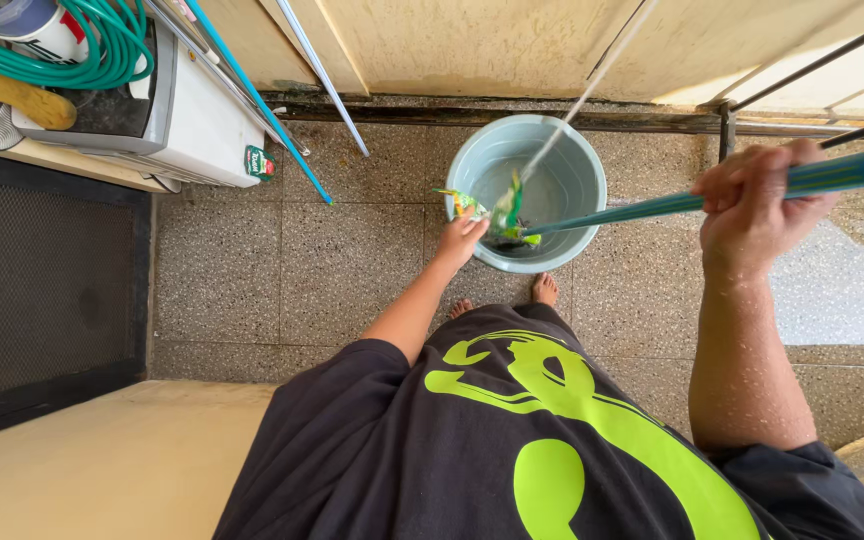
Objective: The person rinses a sponge and cloth in a bucket under a running tap, pours cleaning solution from a pouch into the water, and then uses a mop to clean a tiled floor.
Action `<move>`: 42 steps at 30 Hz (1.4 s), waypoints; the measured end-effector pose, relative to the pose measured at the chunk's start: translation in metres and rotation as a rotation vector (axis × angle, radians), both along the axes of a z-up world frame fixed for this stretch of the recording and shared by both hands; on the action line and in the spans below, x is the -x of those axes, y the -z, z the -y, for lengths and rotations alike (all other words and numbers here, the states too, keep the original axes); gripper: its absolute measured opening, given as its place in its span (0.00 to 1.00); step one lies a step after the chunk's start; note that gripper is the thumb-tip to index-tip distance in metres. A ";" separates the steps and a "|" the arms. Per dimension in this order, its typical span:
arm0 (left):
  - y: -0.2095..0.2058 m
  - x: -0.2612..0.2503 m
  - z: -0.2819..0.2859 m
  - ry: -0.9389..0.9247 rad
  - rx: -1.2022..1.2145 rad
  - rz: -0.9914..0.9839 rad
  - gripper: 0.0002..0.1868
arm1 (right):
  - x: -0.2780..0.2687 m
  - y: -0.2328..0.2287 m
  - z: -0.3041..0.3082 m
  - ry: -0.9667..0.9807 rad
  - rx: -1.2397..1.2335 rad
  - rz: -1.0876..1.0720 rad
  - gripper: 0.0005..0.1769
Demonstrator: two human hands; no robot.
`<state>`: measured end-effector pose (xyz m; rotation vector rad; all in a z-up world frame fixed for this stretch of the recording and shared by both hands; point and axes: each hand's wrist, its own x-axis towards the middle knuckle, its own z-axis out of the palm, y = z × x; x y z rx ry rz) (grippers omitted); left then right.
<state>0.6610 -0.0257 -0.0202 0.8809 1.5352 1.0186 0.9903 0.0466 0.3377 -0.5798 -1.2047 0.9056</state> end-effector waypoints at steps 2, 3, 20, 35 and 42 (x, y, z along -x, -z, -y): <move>0.001 -0.018 -0.015 0.043 -0.005 -0.056 0.41 | -0.001 0.020 -0.006 -0.057 0.188 0.113 0.19; 0.002 -0.026 -0.026 0.088 0.011 -0.169 0.39 | -0.001 0.034 -0.008 -0.055 0.294 0.266 0.19; 0.031 -0.085 0.003 0.357 0.504 -0.283 0.29 | -0.113 -0.024 -0.093 -0.103 0.178 -0.005 0.15; 0.020 -0.080 0.035 -0.383 0.300 0.041 0.24 | -0.009 0.173 -0.151 -0.354 0.263 0.508 0.20; 0.031 -0.103 0.031 -0.449 0.177 0.179 0.24 | -0.101 0.077 -0.259 -0.448 0.305 -0.126 0.19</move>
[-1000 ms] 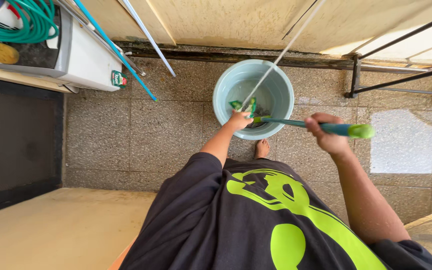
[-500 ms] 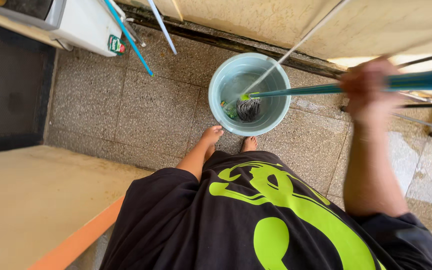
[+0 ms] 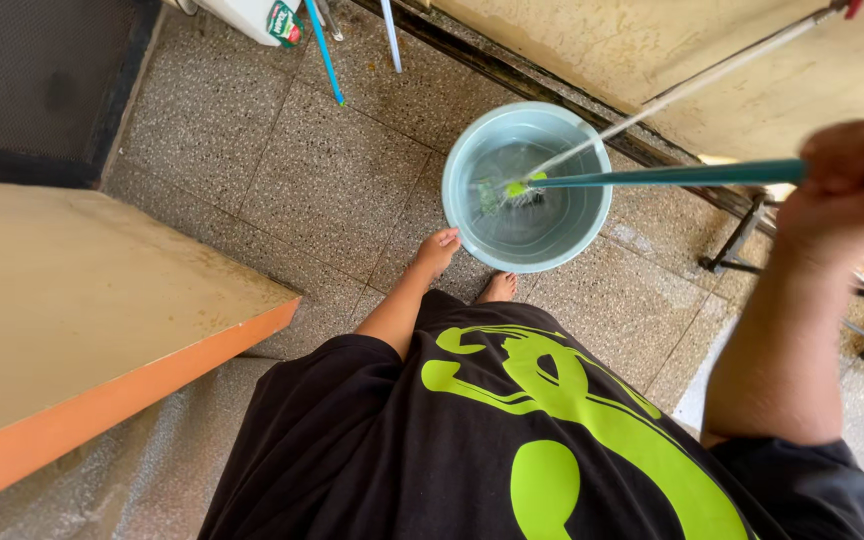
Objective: The person rinses a sponge and cloth in a bucket under a running tap, pours cleaning solution from a pouch into the water, and then uses a mop to clean a tiled floor.
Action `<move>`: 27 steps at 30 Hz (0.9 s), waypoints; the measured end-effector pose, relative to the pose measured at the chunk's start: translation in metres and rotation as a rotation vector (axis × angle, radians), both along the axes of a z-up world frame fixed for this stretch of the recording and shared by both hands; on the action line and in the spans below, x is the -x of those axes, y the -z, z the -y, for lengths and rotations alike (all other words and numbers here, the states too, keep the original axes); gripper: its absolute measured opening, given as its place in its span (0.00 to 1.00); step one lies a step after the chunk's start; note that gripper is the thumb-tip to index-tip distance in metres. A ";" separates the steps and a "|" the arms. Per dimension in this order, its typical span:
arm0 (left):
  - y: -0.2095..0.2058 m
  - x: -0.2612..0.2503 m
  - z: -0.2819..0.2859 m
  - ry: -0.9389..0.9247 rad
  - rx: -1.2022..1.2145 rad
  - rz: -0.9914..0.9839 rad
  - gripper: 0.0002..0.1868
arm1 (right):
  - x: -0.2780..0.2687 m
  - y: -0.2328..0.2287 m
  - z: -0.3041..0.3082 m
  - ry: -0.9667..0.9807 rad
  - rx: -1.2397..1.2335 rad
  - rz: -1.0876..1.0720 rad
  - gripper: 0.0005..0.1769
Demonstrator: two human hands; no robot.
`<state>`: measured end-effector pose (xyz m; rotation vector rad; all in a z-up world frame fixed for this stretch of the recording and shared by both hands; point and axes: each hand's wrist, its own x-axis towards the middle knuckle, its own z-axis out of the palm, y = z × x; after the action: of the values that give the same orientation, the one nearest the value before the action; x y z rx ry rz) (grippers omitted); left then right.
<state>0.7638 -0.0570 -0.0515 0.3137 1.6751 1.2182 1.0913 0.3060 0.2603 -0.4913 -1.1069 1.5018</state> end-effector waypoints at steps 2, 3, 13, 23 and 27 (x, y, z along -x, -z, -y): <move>0.002 -0.004 -0.005 -0.036 -0.024 0.011 0.24 | -0.025 -0.014 -0.017 -0.114 -0.024 0.028 0.21; 0.002 -0.006 -0.005 -0.019 -0.007 -0.013 0.25 | -0.022 -0.011 -0.019 -0.153 -0.064 0.063 0.22; -0.003 -0.005 0.002 -0.020 -0.015 -0.054 0.23 | 0.081 0.172 0.100 -0.334 -0.345 1.077 0.16; -0.008 0.001 0.031 -0.113 0.110 -0.014 0.24 | 0.051 -0.040 0.016 -0.114 -0.120 0.187 0.03; -0.005 -0.002 0.031 -0.048 0.089 -0.038 0.25 | 0.027 -0.037 0.011 -0.149 -0.261 0.092 0.22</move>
<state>0.7656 -0.0876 -0.0469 0.2445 1.7731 1.1752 1.0641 0.2954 0.2972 -0.3042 -1.4153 1.4454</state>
